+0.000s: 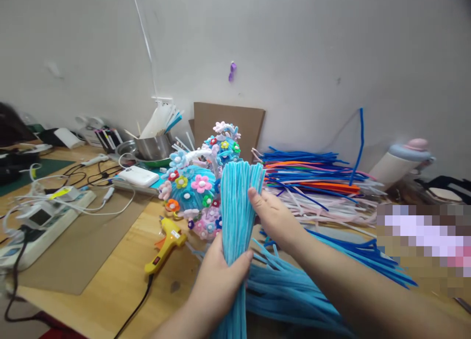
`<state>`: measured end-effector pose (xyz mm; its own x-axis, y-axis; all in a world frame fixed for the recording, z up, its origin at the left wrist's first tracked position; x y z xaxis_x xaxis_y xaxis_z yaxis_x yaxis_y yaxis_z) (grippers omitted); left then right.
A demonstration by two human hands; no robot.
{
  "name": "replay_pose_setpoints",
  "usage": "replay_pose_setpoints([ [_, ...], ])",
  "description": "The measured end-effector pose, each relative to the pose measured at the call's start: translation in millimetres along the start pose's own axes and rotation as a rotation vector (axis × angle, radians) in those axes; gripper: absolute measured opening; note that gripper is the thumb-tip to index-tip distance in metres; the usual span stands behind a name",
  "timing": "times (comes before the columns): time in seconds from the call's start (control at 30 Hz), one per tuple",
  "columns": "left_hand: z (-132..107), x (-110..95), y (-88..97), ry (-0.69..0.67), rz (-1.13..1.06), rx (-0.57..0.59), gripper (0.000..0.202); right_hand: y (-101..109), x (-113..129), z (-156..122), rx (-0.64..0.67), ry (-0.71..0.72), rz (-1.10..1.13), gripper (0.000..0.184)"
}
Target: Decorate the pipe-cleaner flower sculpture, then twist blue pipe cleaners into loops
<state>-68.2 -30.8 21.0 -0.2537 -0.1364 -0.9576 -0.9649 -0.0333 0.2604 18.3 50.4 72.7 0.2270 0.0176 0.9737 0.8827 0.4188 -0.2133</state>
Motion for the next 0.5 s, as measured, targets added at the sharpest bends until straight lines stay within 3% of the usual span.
replay_pose_setpoints([
  [0.17,2.3,18.5,0.0,0.032,-0.032,0.006,0.041,18.1,8.4,-0.5,-0.042,0.036,-0.107,0.037],
  [0.33,3.4,33.4,-25.0,0.128,-0.299,0.203,0.038,26.6,9.5,-8.7,-0.103,0.025,0.009,0.028],
  [0.43,2.8,33.9,-32.8,0.133,-0.437,0.274,0.034,49.7,31.3,-8.3,-0.235,0.176,0.097,0.02],
  [0.5,2.0,36.1,-36.0,0.152,-0.45,0.303,0.032,76.8,67.5,-14.1,-0.372,0.393,0.143,0.015],
])
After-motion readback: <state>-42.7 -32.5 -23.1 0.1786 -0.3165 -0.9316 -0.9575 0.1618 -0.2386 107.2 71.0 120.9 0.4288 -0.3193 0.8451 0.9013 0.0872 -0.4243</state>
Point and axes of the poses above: each hand's wrist, its own z-axis towards the middle knuckle, its own y-axis out of the back of the hand, x = y × z, the point moved 9 cm from there along z, towards the middle knuckle, and after that the axes turned 12 degrees about z, right-handed, at the moved point
